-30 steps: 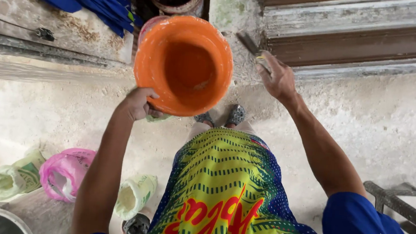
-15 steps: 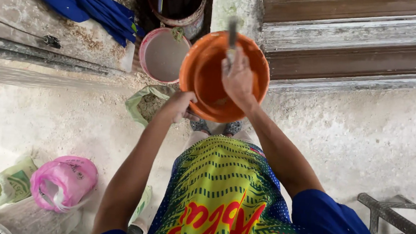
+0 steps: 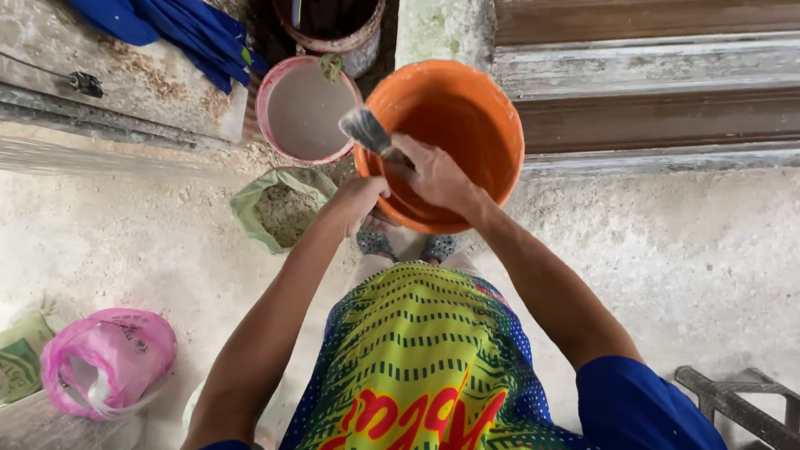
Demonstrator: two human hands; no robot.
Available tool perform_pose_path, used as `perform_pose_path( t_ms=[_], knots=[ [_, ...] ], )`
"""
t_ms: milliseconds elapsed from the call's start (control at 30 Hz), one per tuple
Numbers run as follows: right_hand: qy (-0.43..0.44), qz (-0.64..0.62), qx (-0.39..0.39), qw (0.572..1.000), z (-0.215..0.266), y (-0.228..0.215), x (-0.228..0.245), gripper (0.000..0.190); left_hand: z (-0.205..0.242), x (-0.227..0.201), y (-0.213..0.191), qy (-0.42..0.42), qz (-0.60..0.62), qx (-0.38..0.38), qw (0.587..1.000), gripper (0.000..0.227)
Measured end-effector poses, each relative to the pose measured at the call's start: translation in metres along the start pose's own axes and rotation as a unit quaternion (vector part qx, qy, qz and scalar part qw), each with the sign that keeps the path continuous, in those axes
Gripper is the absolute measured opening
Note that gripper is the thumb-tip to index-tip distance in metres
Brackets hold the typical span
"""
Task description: Mixing a white plaster compound and applying it to decorative molding strips using a brush and putty knife.
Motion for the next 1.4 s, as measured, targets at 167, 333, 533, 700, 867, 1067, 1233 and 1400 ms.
perform_pose_path(
  t_ms=[167, 333, 533, 700, 867, 1067, 1233, 1400],
  knots=[
    [0.293, 0.083, -0.156, 0.940, -0.005, 0.004, -0.100, 0.075, 0.012, -0.010, 0.001, 0.000, -0.025, 0.003, 1.000, 0.053],
    [-0.094, 0.211, -0.029, 0.972, -0.001, -0.019, -0.011, 0.046, 0.017, -0.025, 0.013, 0.027, -0.073, 0.015, 0.997, 0.069],
    [0.145, 0.081, 0.051, 0.985, 0.002, -0.106, -0.007, 0.059, 0.040, -0.034, 0.014, 0.036, -0.121, 0.011, 0.992, 0.066],
    [0.072, -0.017, 0.170, 0.983, 0.011, -0.122, 0.049, 0.067, 0.093, -0.083, 0.036, 0.093, -0.291, 0.015, 0.952, 0.072],
    [0.031, -0.050, 0.113, 0.992, 0.002, -0.146, 0.026, 0.050, 0.097, -0.094, 0.036, 0.088, -0.269, 0.003, 0.959, 0.072],
    [0.041, 0.082, -0.028, 0.995, 0.017, -0.132, -0.007, 0.049, 0.102, -0.096, 0.034, 0.116, -0.385, -0.011, 0.915, 0.070],
    [0.020, 0.104, -0.024, 0.994, 0.018, -0.160, 0.054, 0.045, 0.068, -0.092, 0.038, 0.110, -0.415, -0.053, 0.901, 0.065],
    [-0.016, 0.062, 0.077, 0.995, 0.017, -0.127, 0.048, 0.047, 0.016, -0.090, 0.037, 0.143, -0.477, -0.116, 0.859, 0.048]
  ],
)
Point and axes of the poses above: each hand's wrist, its own z-axis away from the middle knuckle, its own y-axis out of the palm, x = y × z, the point moved 6 cm from there along -z, towards the middle knuckle, and after that the axes turned 1 degree about -z, right-handed, at the moved point
